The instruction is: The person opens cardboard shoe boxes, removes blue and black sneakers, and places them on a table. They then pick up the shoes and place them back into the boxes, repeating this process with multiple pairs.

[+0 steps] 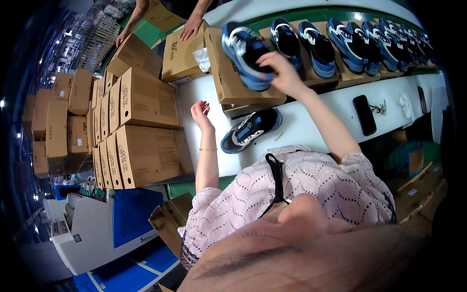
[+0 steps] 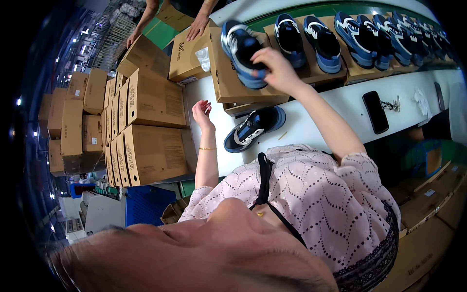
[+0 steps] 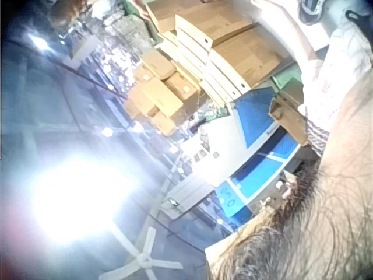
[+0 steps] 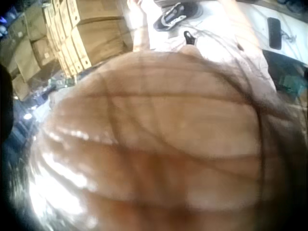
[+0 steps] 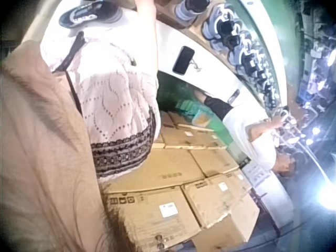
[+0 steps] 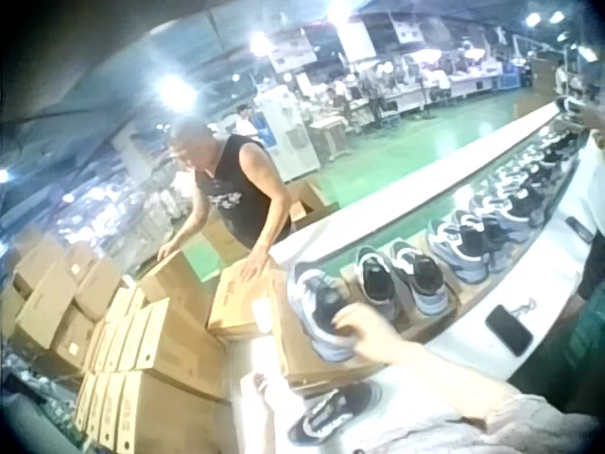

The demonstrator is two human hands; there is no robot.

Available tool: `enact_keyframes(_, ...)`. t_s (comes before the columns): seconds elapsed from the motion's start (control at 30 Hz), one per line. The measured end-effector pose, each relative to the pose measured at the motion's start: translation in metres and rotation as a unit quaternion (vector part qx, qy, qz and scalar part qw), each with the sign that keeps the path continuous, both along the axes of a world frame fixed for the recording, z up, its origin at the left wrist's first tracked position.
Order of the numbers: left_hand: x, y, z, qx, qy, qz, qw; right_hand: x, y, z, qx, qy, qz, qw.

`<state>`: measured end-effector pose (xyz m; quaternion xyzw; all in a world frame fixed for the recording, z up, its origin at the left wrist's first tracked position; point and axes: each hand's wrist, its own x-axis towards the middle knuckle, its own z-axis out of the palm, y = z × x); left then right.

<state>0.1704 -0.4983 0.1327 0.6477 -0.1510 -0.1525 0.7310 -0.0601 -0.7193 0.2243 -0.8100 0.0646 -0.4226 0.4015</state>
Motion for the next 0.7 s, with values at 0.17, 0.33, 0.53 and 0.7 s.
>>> enact_keyframes(0.17,-0.049,0.026,0.018,0.087,-0.2,-0.195,0.956,-0.023,0.024,-0.024,0.152,0.142,0.002,0.978)
enact_keyframes(0.33,-0.114,0.024,0.026,0.304,-0.431,-0.387,0.756,-0.146,-0.029,-0.104,-0.099,0.216,-0.289,0.927)
enact_keyframes(0.53,-0.114,0.017,0.017,0.386,-0.393,-0.339,0.763,-0.302,-0.043,-0.135,-0.013,0.531,-0.492,0.69)
enact_keyframes(0.7,-0.069,-0.001,0.127,0.373,-0.425,-0.46,0.685,-0.342,-0.034,-0.176,0.054,0.533,-0.47,0.701)
